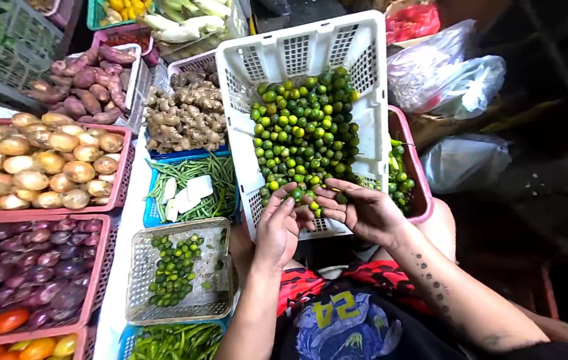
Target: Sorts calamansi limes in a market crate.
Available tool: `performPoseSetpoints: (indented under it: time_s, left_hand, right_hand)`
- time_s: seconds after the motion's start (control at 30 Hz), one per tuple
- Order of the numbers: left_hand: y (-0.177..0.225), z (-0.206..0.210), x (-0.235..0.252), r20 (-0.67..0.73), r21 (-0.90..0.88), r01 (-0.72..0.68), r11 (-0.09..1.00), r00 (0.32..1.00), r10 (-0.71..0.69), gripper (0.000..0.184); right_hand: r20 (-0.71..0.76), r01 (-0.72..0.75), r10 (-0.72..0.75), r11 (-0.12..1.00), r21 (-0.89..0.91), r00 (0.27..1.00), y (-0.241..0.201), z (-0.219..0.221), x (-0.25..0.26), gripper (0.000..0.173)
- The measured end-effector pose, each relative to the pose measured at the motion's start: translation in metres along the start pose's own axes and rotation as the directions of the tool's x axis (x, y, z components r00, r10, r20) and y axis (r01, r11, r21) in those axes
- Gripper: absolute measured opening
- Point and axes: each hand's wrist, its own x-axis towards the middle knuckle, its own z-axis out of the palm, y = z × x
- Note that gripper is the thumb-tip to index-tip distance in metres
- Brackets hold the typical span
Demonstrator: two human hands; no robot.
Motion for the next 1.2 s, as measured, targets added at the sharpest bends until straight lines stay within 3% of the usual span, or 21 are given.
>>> performPoseSetpoints:
  time_s: [0.1, 0.17, 0.23, 0.27, 0.33, 0.37, 0.43, 0.47, 0.5, 0.57, 0.6, 0.63, 0.67, 0.7, 0.77, 0.83, 0.87, 0.93, 1.0, 1.13, 1.2]
  left_hand:
    - [-0.002, 0.005, -0.006, -0.027, -0.067, 0.071, 0.995, 0.997, -0.073, 0.044]
    - [-0.005, 0.011, -0.010, -0.076, -0.111, 0.109, 0.988, 0.990, -0.117, 0.048]
    - [-0.014, 0.017, -0.011, -0.146, -0.176, 0.127, 0.976, 0.977, -0.153, 0.045]
    - [-0.019, 0.018, -0.012, -0.161, -0.230, 0.139, 0.963, 0.971, -0.178, 0.040]
    - [-0.028, 0.018, -0.015, -0.138, -0.350, 0.214, 0.912, 0.951, -0.277, 0.041]
    - [-0.029, 0.019, -0.017, -0.126, -0.373, 0.269, 0.888, 0.934, -0.335, 0.042]
    - [-0.024, 0.015, -0.024, -0.142, -0.380, 0.323, 0.867, 0.906, -0.400, 0.040]
    - [-0.018, 0.007, -0.030, -0.148, -0.372, 0.285, 0.884, 0.921, -0.359, 0.036]
    - [-0.008, -0.007, -0.039, -0.175, -0.328, 0.201, 0.923, 0.947, -0.269, 0.032]
    - [0.014, -0.053, -0.058, -0.351, 0.069, -0.028, 0.997, 0.935, 0.050, 0.026]
    - [0.024, -0.079, -0.069, -0.434, 0.383, -0.072, 0.921, 0.866, 0.248, 0.021]
    - [0.033, -0.107, -0.079, -0.462, 0.667, -0.017, 0.745, 0.775, 0.431, 0.018]
    - [0.042, -0.132, -0.088, -0.447, 0.845, 0.132, 0.518, 0.706, 0.549, 0.022]
    - [0.048, -0.149, -0.095, -0.430, 0.901, 0.275, 0.336, 0.676, 0.599, 0.029]
    - [0.050, -0.156, -0.096, -0.393, 0.914, 0.356, 0.192, 0.669, 0.631, 0.040]
    - [0.043, -0.128, -0.078, -0.308, 0.951, 0.245, 0.187, 0.716, 0.627, 0.038]
    - [0.036, -0.109, -0.064, -0.249, 0.966, 0.158, 0.203, 0.766, 0.593, 0.036]
    - [0.017, -0.073, -0.025, -0.105, 0.980, 0.008, 0.200, 0.871, 0.481, 0.036]
    - [-0.003, -0.038, 0.025, 0.036, 0.986, -0.095, 0.137, 0.924, 0.382, 0.034]
    - [-0.033, -0.003, 0.130, 0.125, 0.988, -0.103, -0.118, 0.972, 0.200, 0.042]
    - [-0.044, -0.001, 0.166, 0.112, 0.959, -0.069, -0.276, 0.983, 0.143, 0.042]
  right_hand:
    - [0.102, -0.055, 0.042, 0.990, 0.127, 0.994, -0.006, -0.006, -0.012, 0.050]
    - [0.091, -0.015, 0.007, 0.996, 0.085, 0.996, -0.005, -0.009, -0.020, 0.052]
    - [-0.002, 0.147, -0.149, 0.977, -0.153, 0.989, 0.001, -0.006, -0.025, 0.051]
    - [-0.014, 0.241, -0.260, 0.913, -0.331, 0.966, 0.009, -0.003, -0.025, 0.048]
    - [0.126, 0.343, -0.363, 0.630, -0.697, 0.923, 0.029, 0.002, -0.025, 0.049]
    - [0.202, 0.358, -0.379, 0.403, -0.843, 0.903, 0.037, 0.006, -0.024, 0.060]
    - [0.336, 0.329, -0.513, -0.108, -0.938, 0.790, 0.043, 0.006, -0.021, 0.061]
    - [0.383, 0.249, -0.594, -0.299, -0.921, 0.707, 0.036, 0.000, -0.018, 0.054]
    - [0.377, 0.132, -0.661, -0.390, -0.911, 0.649, 0.023, -0.010, -0.017, 0.050]
    - [0.214, -0.111, -0.749, -0.358, -0.927, 0.628, -0.012, -0.034, -0.017, 0.056]
    - [0.121, -0.201, -0.756, -0.319, -0.926, 0.643, -0.028, -0.047, -0.016, 0.062]
    - [0.043, -0.262, -0.739, -0.293, -0.920, 0.673, -0.040, -0.059, -0.014, 0.066]
    - [-0.003, -0.276, -0.713, -0.268, -0.923, 0.701, -0.048, -0.070, -0.011, 0.067]
    - [-0.038, -0.257, -0.685, -0.221, -0.941, 0.728, -0.052, -0.078, -0.008, 0.064]
    - [-0.094, -0.156, -0.660, -0.036, -0.987, 0.746, -0.052, -0.089, -0.003, 0.058]
    - [-0.128, -0.062, -0.687, 0.120, -0.991, 0.716, -0.048, -0.093, 0.002, 0.053]
    - [-0.130, -0.053, -0.705, 0.131, -0.990, 0.697, -0.044, -0.094, 0.003, 0.053]
    - [-0.087, -0.095, -0.739, 0.031, -0.995, 0.668, -0.037, -0.094, 0.004, 0.053]
    - [0.006, -0.128, -0.758, -0.118, -0.985, 0.652, -0.033, -0.096, 0.004, 0.055]
    - [0.160, -0.180, -0.713, -0.377, -0.909, 0.683, -0.038, -0.088, 0.001, 0.063]
    - [0.160, -0.195, -0.709, -0.392, -0.899, 0.687, -0.048, -0.084, -0.001, 0.071]
